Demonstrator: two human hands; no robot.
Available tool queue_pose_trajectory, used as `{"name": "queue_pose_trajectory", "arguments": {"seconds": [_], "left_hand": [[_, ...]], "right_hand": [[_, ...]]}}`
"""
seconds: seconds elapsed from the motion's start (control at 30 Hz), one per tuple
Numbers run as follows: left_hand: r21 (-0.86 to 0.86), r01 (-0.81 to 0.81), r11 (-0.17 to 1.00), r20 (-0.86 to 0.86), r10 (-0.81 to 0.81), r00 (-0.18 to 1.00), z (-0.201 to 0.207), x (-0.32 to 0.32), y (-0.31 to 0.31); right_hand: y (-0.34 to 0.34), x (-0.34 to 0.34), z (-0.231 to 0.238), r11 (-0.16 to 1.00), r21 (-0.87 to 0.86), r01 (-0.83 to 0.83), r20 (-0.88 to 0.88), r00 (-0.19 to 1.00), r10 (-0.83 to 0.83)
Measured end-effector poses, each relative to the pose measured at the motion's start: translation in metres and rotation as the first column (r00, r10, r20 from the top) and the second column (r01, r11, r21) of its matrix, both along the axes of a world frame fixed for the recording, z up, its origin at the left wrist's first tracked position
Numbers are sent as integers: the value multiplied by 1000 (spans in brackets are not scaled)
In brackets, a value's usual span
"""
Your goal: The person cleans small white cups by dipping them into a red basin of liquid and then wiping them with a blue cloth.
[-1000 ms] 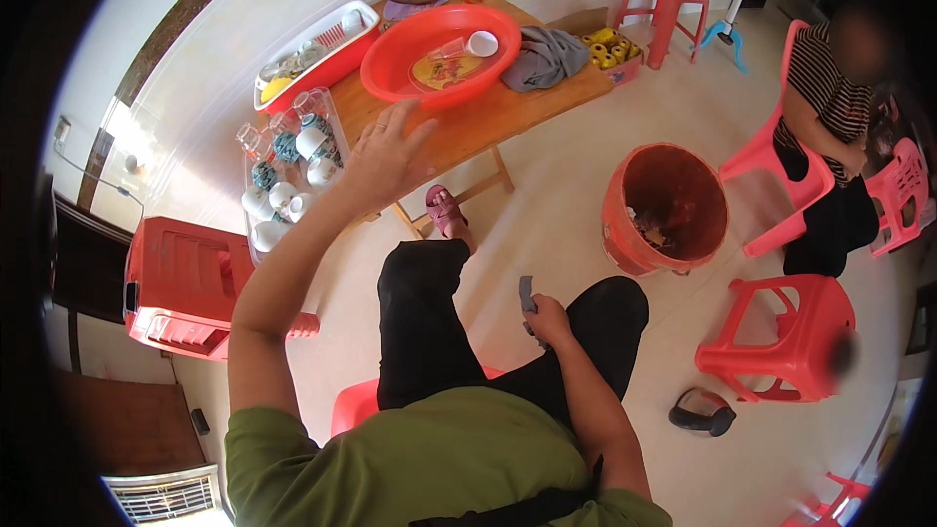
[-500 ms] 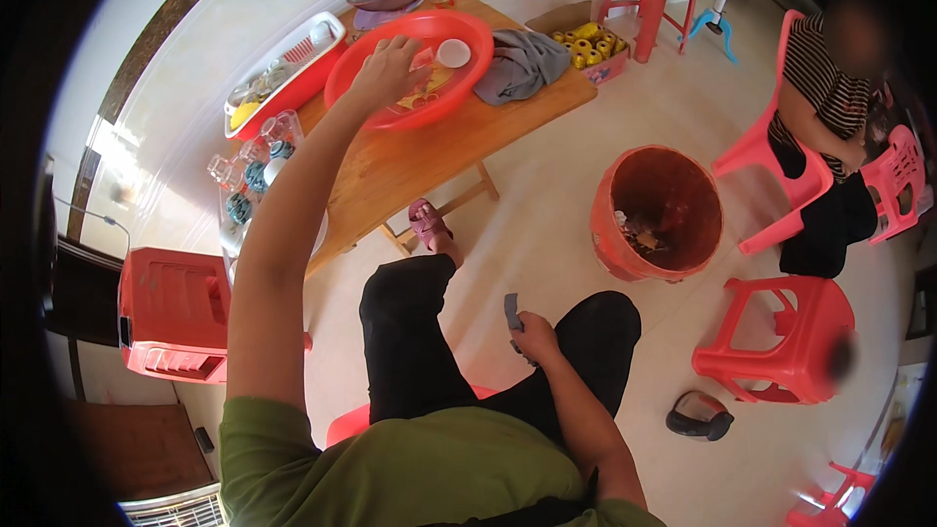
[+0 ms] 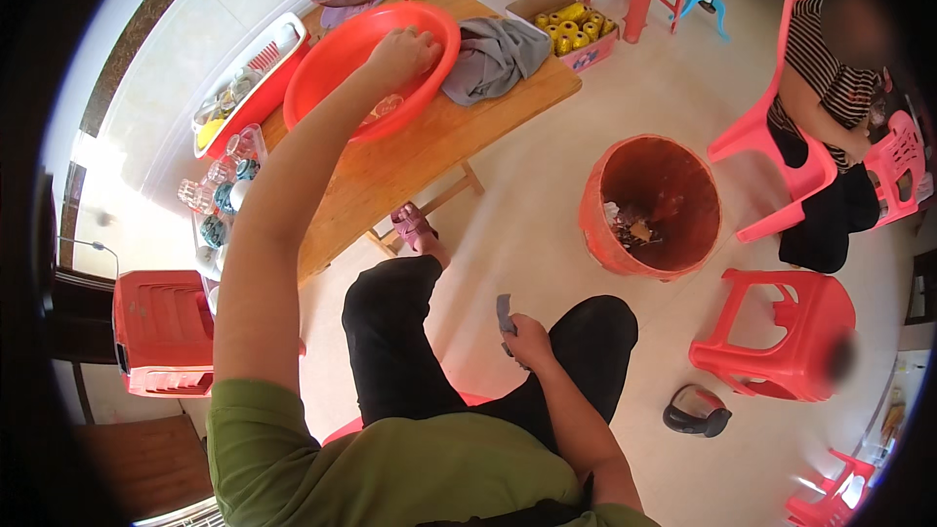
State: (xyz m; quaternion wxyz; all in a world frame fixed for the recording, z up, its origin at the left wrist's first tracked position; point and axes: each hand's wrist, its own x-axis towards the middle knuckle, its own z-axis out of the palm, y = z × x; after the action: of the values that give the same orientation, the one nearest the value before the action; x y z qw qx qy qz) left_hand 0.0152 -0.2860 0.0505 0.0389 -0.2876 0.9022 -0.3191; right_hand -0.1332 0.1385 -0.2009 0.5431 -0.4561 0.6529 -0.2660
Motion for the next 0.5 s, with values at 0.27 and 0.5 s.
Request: {"name": "queue_pose_trajectory", "arguments": {"seconds": [0.27,0.5], "left_hand": [[366,-558,745,41,586,809,26,14,16],[227,-368,902,-183,410,893,21,47,19]], "right_hand": [[-10,5,21,995,96,-21,3,1000,21],[-9,3,16,999,5,-34,-41,999,34]]}}
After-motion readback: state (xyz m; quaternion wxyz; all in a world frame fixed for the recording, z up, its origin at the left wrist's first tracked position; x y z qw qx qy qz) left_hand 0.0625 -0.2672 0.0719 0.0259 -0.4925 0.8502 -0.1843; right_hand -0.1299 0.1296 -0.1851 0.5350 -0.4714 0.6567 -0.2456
